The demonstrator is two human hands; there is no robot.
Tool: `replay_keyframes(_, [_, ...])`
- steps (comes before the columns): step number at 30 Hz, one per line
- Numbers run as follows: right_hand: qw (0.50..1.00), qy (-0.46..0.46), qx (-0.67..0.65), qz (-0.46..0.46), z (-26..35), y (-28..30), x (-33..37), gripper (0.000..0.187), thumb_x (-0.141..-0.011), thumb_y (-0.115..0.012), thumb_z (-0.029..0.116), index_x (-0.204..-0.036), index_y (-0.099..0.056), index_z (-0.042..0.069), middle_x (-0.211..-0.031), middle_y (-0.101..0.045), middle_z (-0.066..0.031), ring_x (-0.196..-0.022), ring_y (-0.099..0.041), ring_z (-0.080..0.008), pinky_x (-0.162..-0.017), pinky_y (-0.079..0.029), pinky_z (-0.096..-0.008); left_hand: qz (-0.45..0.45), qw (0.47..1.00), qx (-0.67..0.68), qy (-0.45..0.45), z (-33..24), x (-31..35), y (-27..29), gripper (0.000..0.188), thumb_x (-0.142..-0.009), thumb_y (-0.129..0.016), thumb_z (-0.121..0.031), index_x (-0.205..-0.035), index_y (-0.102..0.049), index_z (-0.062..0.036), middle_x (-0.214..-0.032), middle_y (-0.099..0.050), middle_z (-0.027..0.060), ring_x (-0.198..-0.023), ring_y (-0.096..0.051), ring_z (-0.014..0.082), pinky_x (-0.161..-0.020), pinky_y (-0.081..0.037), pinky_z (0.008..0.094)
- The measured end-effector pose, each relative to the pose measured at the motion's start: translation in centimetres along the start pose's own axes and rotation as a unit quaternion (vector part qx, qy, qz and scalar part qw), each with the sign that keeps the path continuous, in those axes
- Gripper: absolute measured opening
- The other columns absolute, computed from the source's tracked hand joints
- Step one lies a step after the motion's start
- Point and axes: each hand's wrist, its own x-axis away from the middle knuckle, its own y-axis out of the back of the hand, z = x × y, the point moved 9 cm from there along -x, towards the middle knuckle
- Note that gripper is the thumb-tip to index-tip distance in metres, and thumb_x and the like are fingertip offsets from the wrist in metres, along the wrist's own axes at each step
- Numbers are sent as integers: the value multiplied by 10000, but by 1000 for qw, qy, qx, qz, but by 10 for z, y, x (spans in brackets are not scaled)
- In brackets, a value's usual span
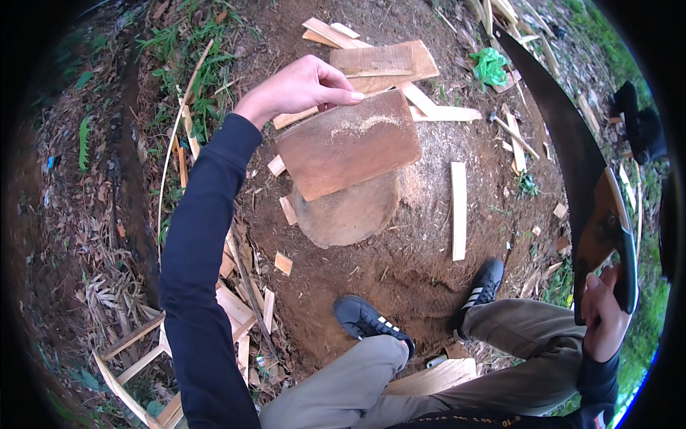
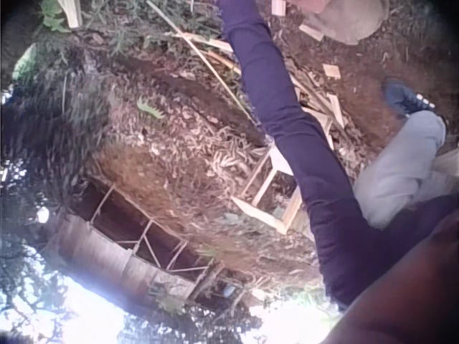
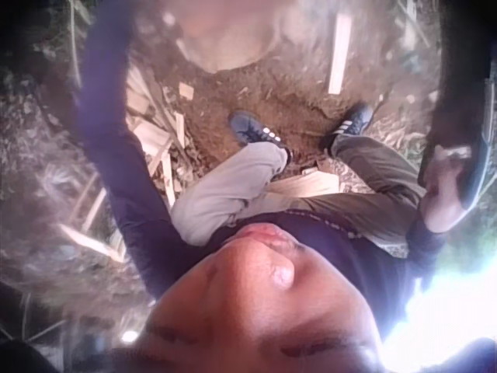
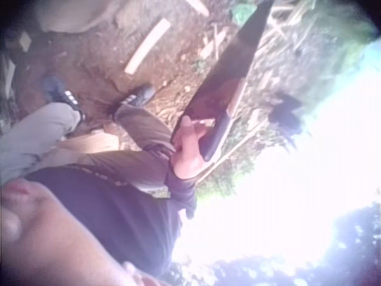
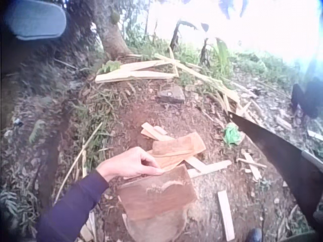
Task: The person uses a hand saw to cut a rectangular wooden plank placed on a tree stump. They hold the wood steady with their left hand while sawing with their right hand, producing thin strips of wood. The person occasionally adjusts the wood's position on the stump to continue cutting.
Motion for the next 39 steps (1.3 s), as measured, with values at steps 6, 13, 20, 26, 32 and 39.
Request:
replay_keyframes(6, [1000,15,-1,8,15,6,6,246,-855,-642,92,-744,-422,99,-532,-329,32,-388,-302,-79,-392,-224,-253,-100,992,52,62,28,18,13,261,-894,-744,-309,-919,-765,-50,-751,-656,-26,-678,-551,50,-642,-452,234])
replay_keyframes(13, [992,-15,-122,-7,-13,18,17,463,-787,-670,-14,-1227,-527,-45,-534,-406,28,-360,-365,-73,-344,-281,-227,-181,940,250,147,86,64,-22,279,-960,-652,-287,-1076,-697,-37,-856,-663,-22,-721,-587,63,-664,-482,245])
replay_keyframes(20, [979,-55,-185,65,7,-3,20,267,-779,-682,-46,-682,-459,64,-503,-446,-1,-353,-407,-101,-368,-312,-250,-157,943,219,194,80,108,-32,320,-950,-665,-337,-1064,-667,-38,-954,-678,11,-811,-627,92,-712,-508,271])
replay_keyframes(26, [976,-18,-193,104,17,-14,26,254,-769,-695,-44,-675,-483,60,-506,-473,-3,-360,-421,-96,-373,-307,-244,-454,889,47,43,-14,162,94,252,-916,-699,-250,-963,-720,-2,-795,-711,60,-667,-648,108,-611,-522,264])
replay_keyframes(32, [970,10,-209,120,24,-14,25,247,-770,-705,-32,-672,-496,54,-514,-489,1,-368,-433,-88,-369,-310,-245,-272,770,-574,-61,-38,121,2,145,-848,-640,-96,-976,-699,-60,-759,-680,169,-614,-671,296,-577,-564,383])
replay_keyframes(39, [974,1,-206,96,16,4,24,217,-756,-706,-33,-696,-513,44,-514,-491,-2,-365,-431,-90,-366,-301,-249,-326,891,-313,-44,-87,123,-1,182,-943,-600,-146,-958,-696,8,-810,-721,170,-693,-717,271,-663,-584,364])
